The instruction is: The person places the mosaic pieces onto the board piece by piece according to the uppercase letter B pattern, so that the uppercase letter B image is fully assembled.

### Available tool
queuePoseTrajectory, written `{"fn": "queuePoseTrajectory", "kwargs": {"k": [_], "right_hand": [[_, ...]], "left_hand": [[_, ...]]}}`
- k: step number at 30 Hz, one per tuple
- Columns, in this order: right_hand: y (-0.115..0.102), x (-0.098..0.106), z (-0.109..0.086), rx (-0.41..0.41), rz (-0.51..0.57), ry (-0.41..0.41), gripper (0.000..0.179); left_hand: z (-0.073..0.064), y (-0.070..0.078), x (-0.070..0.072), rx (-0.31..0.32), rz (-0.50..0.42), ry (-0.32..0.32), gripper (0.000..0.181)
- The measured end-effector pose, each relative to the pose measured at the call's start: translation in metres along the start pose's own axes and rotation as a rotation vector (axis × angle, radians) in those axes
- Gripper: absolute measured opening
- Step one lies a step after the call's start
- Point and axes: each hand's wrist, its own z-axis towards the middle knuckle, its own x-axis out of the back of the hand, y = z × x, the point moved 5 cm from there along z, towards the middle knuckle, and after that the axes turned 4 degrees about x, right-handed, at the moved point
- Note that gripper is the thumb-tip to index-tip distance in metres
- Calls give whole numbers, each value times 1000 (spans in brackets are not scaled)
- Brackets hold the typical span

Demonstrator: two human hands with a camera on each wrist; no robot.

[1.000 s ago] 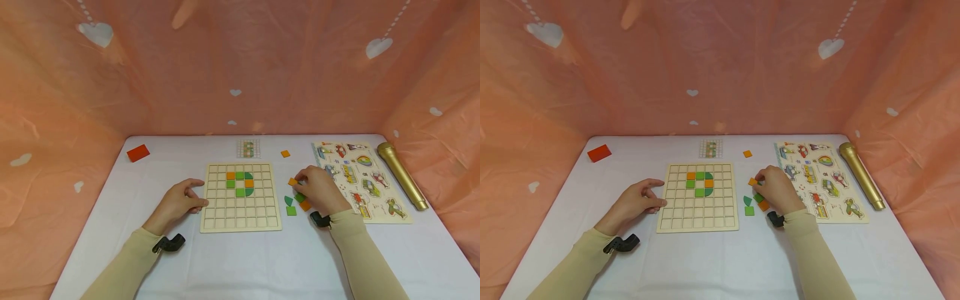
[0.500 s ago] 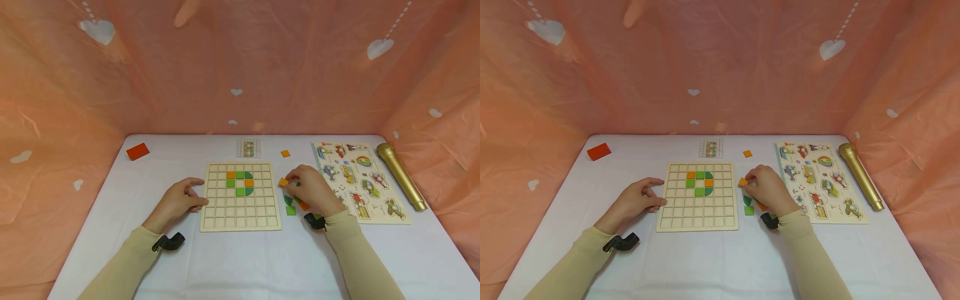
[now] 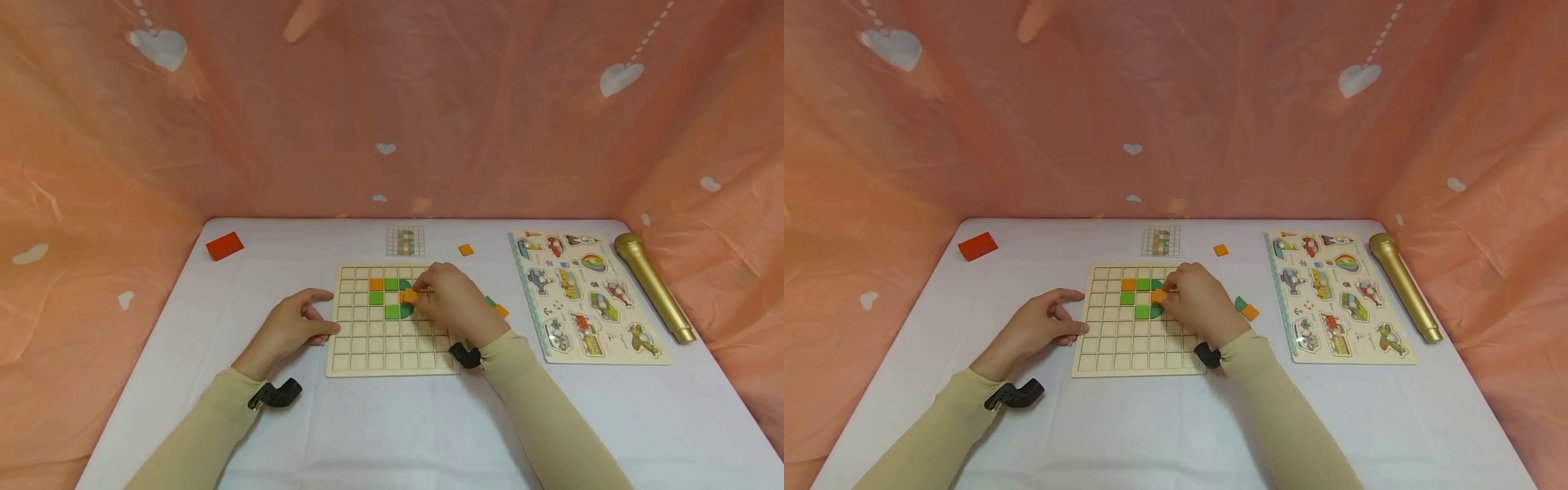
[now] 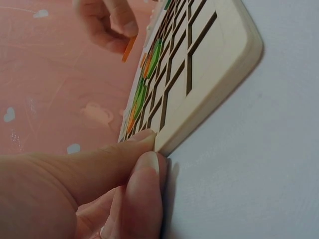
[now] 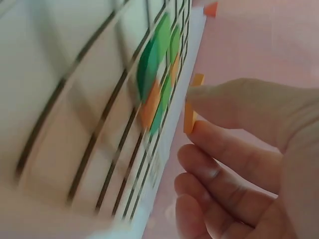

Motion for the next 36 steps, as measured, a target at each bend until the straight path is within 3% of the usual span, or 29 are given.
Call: {"fn": "queuePoseTrajectory", "kwargs": {"k": [6,11,21,36], "right_hand": [[-30,-20,10,69,-11,-35,18],[-42,-33,11,98,-18,-53,16],[-45,-42,14,140,-69,-21,14],[-47,-43,14,137,-100,-18,14]], "left_hand": [[0,0,0,9,-3,0,71],[-1,0,-1,18,-24,-3,71],[-1,0,0,24,-33,-5,71],[-1,0,0,18,-28,-2,71]]}}
